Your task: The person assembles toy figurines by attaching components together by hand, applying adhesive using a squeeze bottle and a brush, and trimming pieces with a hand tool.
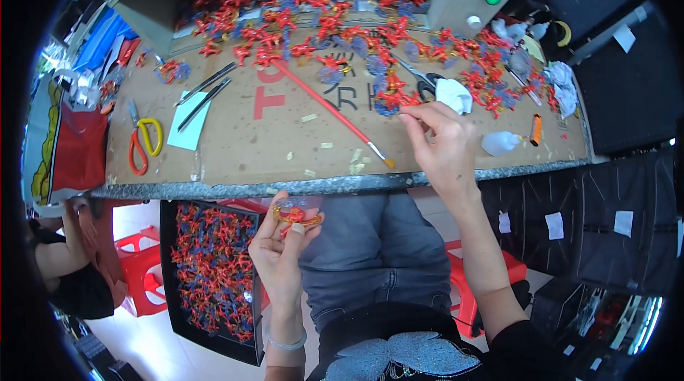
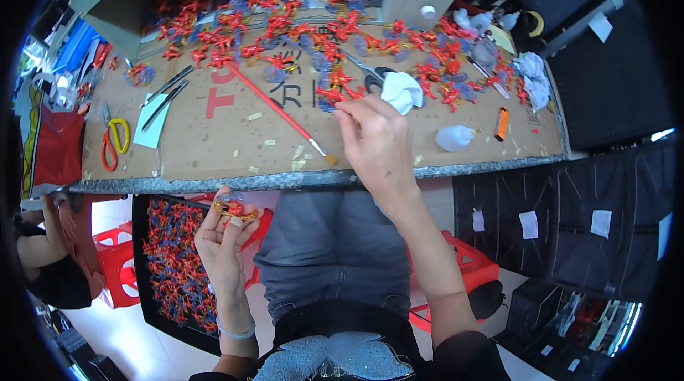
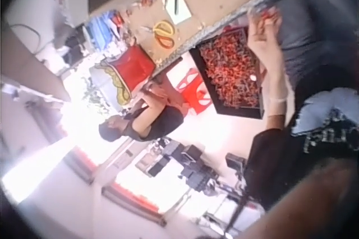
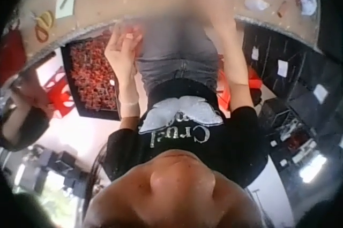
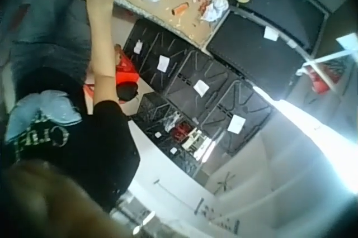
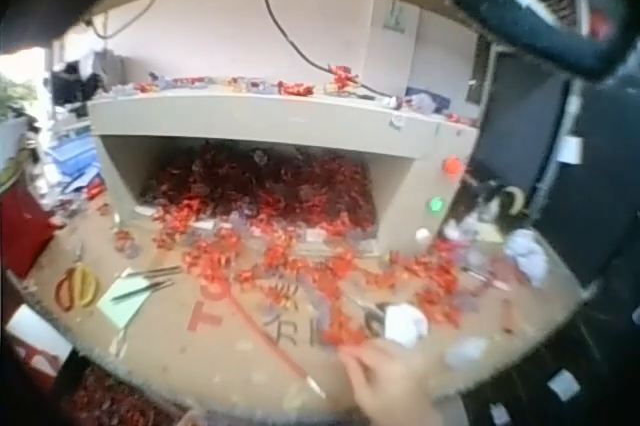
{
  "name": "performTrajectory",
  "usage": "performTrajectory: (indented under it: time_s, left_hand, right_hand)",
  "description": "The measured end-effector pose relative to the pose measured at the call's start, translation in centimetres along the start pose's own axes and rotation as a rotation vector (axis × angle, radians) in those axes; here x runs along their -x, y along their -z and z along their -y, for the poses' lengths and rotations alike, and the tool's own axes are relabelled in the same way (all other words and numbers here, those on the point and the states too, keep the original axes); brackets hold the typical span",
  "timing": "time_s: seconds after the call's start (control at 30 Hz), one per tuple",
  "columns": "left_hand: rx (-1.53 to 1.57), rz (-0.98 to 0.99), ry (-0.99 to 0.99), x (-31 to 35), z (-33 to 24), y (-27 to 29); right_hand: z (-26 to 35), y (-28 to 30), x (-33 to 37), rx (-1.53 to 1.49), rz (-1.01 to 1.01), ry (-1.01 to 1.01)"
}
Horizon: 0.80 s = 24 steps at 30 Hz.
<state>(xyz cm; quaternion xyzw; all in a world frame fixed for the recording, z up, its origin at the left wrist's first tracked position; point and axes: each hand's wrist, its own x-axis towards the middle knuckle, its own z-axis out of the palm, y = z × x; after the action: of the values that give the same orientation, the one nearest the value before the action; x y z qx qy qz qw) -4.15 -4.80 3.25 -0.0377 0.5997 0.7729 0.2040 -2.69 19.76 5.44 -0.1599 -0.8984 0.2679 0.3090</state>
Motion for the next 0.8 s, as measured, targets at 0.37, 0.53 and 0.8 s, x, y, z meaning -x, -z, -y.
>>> performTrajectory:
  time_s: [0.37, 0.53, 0.8]
  left_hand:
    - [-0.015, -0.003, 0.003, 0.5, 0.1, 0.1]
    - [-0.010, 0.038, 0.010, 0.5, 0.4, -0.5]
    - [0.001, 0.041, 0.007, 0.3, 0.2, -0.5]
  right_hand:
    - [-1.7, 0.9, -1.2, 0.110, -0.085, 0.031]
    - [-6.1, 1.0, -7.7, 0.405, -0.080, 0.055]
    - [-5.1, -0.1, -8.3, 0.361, 0.248, -0.016]
